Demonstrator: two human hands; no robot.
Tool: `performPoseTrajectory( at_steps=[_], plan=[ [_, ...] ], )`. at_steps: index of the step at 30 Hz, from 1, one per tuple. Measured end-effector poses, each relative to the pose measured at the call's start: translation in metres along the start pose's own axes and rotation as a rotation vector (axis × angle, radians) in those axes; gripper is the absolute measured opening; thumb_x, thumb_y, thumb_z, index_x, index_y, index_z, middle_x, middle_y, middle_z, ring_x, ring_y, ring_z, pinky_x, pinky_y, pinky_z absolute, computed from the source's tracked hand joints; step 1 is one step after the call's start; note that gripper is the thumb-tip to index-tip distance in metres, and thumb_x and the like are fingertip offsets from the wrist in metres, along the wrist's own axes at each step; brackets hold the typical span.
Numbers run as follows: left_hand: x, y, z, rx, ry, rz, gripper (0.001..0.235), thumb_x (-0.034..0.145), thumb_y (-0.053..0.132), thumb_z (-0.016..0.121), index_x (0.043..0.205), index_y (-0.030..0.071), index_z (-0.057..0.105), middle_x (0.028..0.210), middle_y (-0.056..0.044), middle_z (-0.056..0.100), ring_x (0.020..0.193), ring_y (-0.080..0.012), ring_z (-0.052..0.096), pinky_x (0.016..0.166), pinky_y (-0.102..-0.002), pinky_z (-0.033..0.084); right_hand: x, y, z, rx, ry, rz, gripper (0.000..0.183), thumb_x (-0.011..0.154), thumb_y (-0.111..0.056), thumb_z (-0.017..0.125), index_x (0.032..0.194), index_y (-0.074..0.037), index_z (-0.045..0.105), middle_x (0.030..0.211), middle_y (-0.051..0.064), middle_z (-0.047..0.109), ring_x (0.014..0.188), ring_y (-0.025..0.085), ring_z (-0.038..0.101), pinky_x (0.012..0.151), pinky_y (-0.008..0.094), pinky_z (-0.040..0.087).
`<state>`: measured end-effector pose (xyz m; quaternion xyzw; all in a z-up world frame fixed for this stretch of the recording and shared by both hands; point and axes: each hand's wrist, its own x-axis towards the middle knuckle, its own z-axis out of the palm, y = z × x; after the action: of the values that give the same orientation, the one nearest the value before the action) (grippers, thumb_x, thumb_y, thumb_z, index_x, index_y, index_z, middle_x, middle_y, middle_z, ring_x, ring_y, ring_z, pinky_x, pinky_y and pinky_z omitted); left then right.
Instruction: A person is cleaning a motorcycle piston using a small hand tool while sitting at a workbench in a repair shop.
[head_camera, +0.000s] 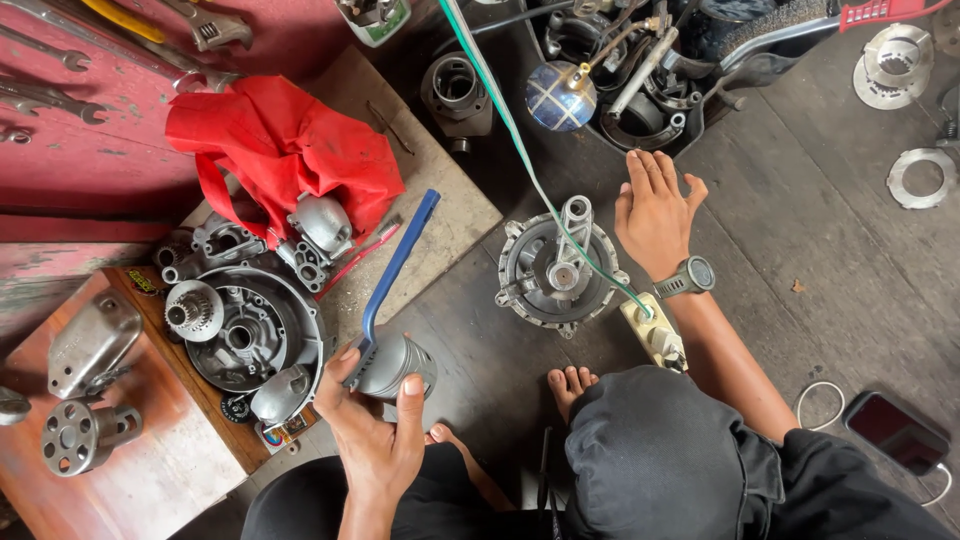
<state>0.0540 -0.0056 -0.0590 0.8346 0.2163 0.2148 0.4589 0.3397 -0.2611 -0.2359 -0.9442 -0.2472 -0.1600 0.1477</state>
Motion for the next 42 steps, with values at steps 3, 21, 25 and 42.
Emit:
performPoseTrajectory(
  at_steps=[3,21,25,42],
  plan=[
    [0.0,0.0,0.0,-0.003,0.007,-0.008,0.06,0.095,0.023,0.066,0.139,0.007,0.029,0.143,-0.029,0.04,0.122,-0.035,0.063,0.083,-0.038,0.061,0.0,0.001,0.002,-0.006,-0.001,-0.002,0.041,0.099,-0.008,0.053,0.138,0.0,0.064,0.141,0.011,0.065,0.135,0.029,0.055,0.099,0.054,0.029],
    [-0.001,-0.002,-0.002,-0.037,-0.008,-0.005,0.061,0.094,0.024,0.066,0.14,0.009,0.029,0.143,-0.029,0.037,0.125,-0.0355,0.057,0.087,-0.039,0.059,-0.002,0.0,0.008,-0.014,-0.017,0.01,0.043,0.098,-0.006,0.053,0.14,0.0,0.059,0.143,0.011,0.062,0.138,0.032,0.05,0.1,0.057,0.029],
    [-0.003,-0.001,-0.002,-0.026,-0.005,-0.012,0.061,0.094,0.026,0.067,0.14,0.008,0.03,0.143,-0.028,0.039,0.122,-0.0332,0.058,0.079,-0.035,0.06,-0.003,0.001,0.008,-0.02,-0.019,0.007,0.042,0.1,-0.008,0.051,0.141,0.0,0.058,0.144,0.011,0.06,0.139,0.032,0.05,0.101,0.057,0.03],
    [0.0,0.01,-0.005,0.002,-0.035,0.124,0.055,0.098,0.02,0.063,0.139,0.009,0.028,0.136,-0.029,0.047,0.122,-0.0354,0.058,0.097,-0.042,0.052,-0.006,0.003,0.013,-0.028,-0.01,0.008,0.043,0.101,-0.01,0.051,0.143,0.0,0.058,0.145,0.01,0.061,0.14,0.032,0.048,0.102,0.057,0.03]
  ],
)
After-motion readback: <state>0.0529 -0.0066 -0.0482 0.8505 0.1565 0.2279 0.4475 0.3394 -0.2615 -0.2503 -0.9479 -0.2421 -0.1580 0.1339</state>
